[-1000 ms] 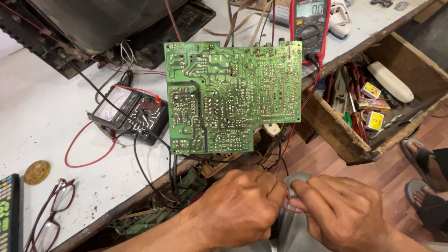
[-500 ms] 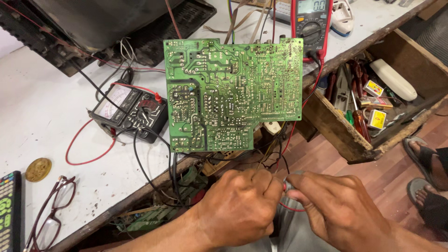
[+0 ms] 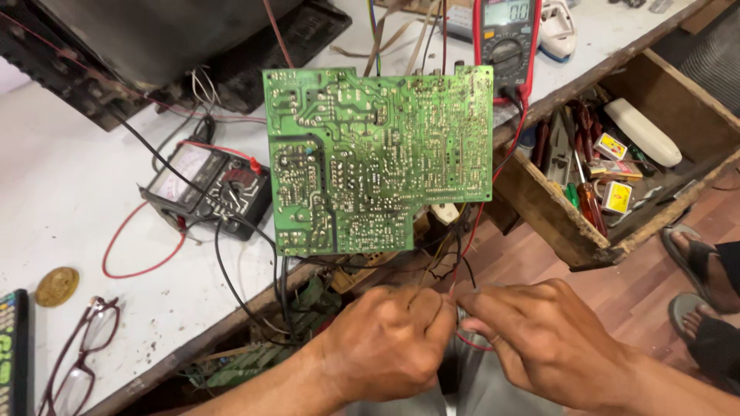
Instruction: The person is testing a green circuit board using a multimeter. They hold the board with one hand and use the multimeter probes with the other to touch various points on the board, checking for continuity or voltage.
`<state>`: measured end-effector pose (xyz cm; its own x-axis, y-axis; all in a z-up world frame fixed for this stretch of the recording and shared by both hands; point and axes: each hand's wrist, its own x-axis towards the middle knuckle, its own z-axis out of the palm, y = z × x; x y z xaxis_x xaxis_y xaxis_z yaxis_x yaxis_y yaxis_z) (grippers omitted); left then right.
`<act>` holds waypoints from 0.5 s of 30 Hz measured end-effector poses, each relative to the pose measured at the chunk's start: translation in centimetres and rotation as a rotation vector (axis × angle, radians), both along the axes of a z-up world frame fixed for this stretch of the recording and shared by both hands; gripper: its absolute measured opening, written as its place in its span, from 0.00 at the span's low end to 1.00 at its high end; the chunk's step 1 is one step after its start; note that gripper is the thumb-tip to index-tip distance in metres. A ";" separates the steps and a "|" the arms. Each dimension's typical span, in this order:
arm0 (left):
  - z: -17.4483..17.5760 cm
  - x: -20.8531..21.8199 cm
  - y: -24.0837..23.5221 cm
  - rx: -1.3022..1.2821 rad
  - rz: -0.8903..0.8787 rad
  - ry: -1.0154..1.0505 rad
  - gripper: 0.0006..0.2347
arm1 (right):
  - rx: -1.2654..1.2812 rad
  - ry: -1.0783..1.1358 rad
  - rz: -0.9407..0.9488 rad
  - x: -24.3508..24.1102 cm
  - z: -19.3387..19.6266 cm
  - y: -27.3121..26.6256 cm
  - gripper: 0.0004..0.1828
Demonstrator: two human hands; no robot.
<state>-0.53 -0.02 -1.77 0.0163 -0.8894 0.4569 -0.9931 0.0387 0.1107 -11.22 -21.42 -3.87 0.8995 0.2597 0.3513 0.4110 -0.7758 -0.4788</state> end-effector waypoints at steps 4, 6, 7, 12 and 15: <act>0.2 0.6 -0.3 -0.032 0.024 0.210 0.14 | -0.123 -0.073 0.077 1.0 1.1 -0.1 0.14; 0.5 0.9 -0.3 -0.072 0.088 0.403 0.07 | -0.115 -0.130 0.012 1.3 1.7 -0.1 0.15; 0.6 0.9 -0.2 -0.093 0.125 0.501 0.04 | -0.109 -0.157 -0.015 1.5 2.0 0.0 0.15; 1.3 0.5 -0.4 -0.334 0.211 0.812 0.08 | 0.064 -0.234 -0.102 1.2 3.0 0.3 0.15; 1.3 0.2 -0.4 -0.361 0.236 0.827 0.07 | 0.075 -0.240 -0.129 0.9 2.8 0.6 0.15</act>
<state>-0.36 -0.47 -0.49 0.6219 -0.6282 0.4676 -0.5905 0.0160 0.8069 -10.32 -20.85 -1.03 0.8123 0.1134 0.5721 0.4196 -0.7950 -0.4381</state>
